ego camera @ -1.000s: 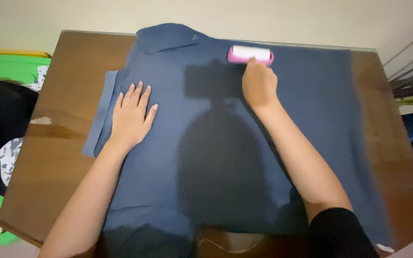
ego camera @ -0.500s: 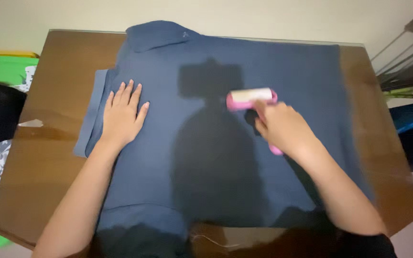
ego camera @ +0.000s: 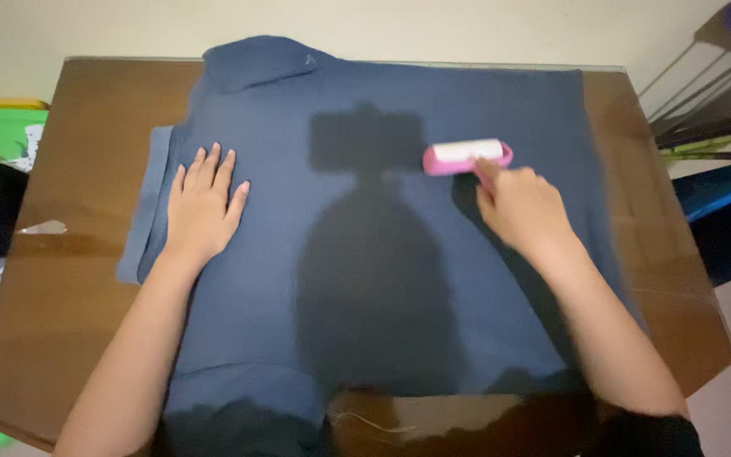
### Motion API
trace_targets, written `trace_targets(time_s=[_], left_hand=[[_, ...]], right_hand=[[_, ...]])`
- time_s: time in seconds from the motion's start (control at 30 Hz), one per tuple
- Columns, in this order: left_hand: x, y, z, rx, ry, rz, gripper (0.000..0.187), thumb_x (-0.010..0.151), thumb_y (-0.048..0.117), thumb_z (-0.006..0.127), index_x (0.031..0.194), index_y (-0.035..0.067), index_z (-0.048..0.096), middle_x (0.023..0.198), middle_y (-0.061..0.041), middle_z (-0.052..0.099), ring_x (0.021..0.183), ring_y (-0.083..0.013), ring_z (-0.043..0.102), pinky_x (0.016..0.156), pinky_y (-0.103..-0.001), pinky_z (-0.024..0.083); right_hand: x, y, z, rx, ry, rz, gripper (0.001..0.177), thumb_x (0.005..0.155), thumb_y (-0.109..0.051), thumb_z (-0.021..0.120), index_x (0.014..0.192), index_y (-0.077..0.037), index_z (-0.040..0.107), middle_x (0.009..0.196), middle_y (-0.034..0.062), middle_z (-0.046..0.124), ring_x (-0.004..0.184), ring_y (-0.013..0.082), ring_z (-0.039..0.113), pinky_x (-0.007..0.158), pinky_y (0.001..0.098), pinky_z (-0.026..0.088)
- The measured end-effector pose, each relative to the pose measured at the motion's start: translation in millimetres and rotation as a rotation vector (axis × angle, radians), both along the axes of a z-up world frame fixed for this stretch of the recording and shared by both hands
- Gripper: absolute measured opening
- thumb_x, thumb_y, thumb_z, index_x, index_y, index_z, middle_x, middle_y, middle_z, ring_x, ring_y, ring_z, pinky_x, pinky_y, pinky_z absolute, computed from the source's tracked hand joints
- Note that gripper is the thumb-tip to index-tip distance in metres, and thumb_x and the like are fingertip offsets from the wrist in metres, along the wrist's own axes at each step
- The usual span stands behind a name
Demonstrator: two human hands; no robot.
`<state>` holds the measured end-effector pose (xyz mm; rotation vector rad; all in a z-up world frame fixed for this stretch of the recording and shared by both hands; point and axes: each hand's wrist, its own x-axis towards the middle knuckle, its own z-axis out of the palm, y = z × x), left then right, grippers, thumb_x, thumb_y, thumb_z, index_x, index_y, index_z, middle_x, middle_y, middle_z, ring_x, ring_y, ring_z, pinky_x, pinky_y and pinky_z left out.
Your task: The person removes a dark blue polo shirt from a hanger and places it on a clothes rack. They then unfold a gray polo shirt on a table, smooth it out, and use a pink lint roller to clean the entire surface of the shirt repeatedly.
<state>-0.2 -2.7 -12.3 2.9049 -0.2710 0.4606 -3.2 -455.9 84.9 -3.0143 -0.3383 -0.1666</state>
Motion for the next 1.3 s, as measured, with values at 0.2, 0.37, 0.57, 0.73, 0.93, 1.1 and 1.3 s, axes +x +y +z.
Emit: trace_targets(time_s=[0.2,0.37,0.57,0.73,0.93,1.1,1.3], left_hand=[[-0.2,0.4,1.2,0.004,0.004,-0.007,0.06,0.108,0.042,0.043,0.155,0.005,0.046,0.163,-0.019,0.039,0.152,-0.0358,0.031,0.122,-0.054,0.022],[0.5,-0.2,0.6,0.008,0.015,0.006,0.06,0.107,0.042,0.042,0.155,0.006,0.046,0.163,-0.019,0.039,0.153,-0.0351,0.031,0.123,-0.054,0.022],[2.0,1.1,-1.4,0.021,0.023,0.008,0.06,0.108,0.042,0.042,0.156,0.006,0.045,0.163,-0.019,0.038,0.152,-0.0352,0.031,0.122,-0.054,0.021],[0.2,-0.8,1.3,-0.004,0.035,0.011,0.061,0.107,0.043,0.042,0.156,0.006,0.045,0.164,-0.018,0.038,0.153,-0.0349,0.031,0.124,-0.053,0.02],[1.1,-2.1,2.6,-0.002,0.035,0.006,0.061,0.107,0.043,0.04,0.156,0.006,0.045,0.163,-0.02,0.039,0.152,-0.0348,0.03,0.123,-0.054,0.018],[0.7,-2.9,4.9,-0.018,0.05,0.015,0.06,0.108,0.043,0.04,0.156,0.007,0.045,0.163,-0.019,0.038,0.153,-0.0346,0.03,0.124,-0.053,0.018],[1.3,-3.2,4.2,0.057,0.043,0.027,0.062,0.106,0.043,0.04,0.156,0.007,0.044,0.163,-0.018,0.037,0.152,-0.0348,0.03,0.122,-0.053,0.02]], right_hand=[[116.2,9.4,-67.5,0.029,-0.215,-0.086,0.045,0.098,-0.023,0.064,0.14,-0.01,0.06,0.088,0.0264,0.07,0.081,0.046,0.07,0.07,0.0565,0.056],[148.0,12.0,-89.1,0.078,-0.28,-0.102,0.056,0.096,-0.022,0.065,0.148,-0.004,0.052,0.087,0.0275,0.069,0.076,0.0454,0.07,0.066,0.0555,0.056],[79.9,3.2,-50.8,0.003,-0.153,-0.079,0.05,0.096,-0.024,0.062,0.144,-0.009,0.056,0.087,0.0269,0.07,0.08,0.0462,0.071,0.07,0.0566,0.056],[-13.3,-16.8,2.3,-0.089,0.026,-0.064,0.041,0.093,-0.025,0.062,0.134,-0.022,0.066,0.085,0.0227,0.071,0.079,0.0447,0.071,0.071,0.0558,0.058],[-78.0,-39.6,39.1,-0.121,0.202,-0.146,0.039,0.089,-0.031,0.065,0.128,-0.028,0.067,0.08,0.0203,0.072,0.079,0.0427,0.072,0.073,0.0548,0.058],[-56.3,-54.0,14.5,-0.21,0.128,-0.217,0.027,0.096,-0.033,0.064,0.119,-0.02,0.068,0.083,0.0189,0.072,0.083,0.0411,0.073,0.075,0.053,0.059],[48.5,-78.9,-43.2,-0.126,-0.114,-0.197,0.039,0.096,-0.032,0.068,0.133,-0.022,0.065,0.088,0.0234,0.071,0.082,0.0448,0.071,0.07,0.0556,0.057]])
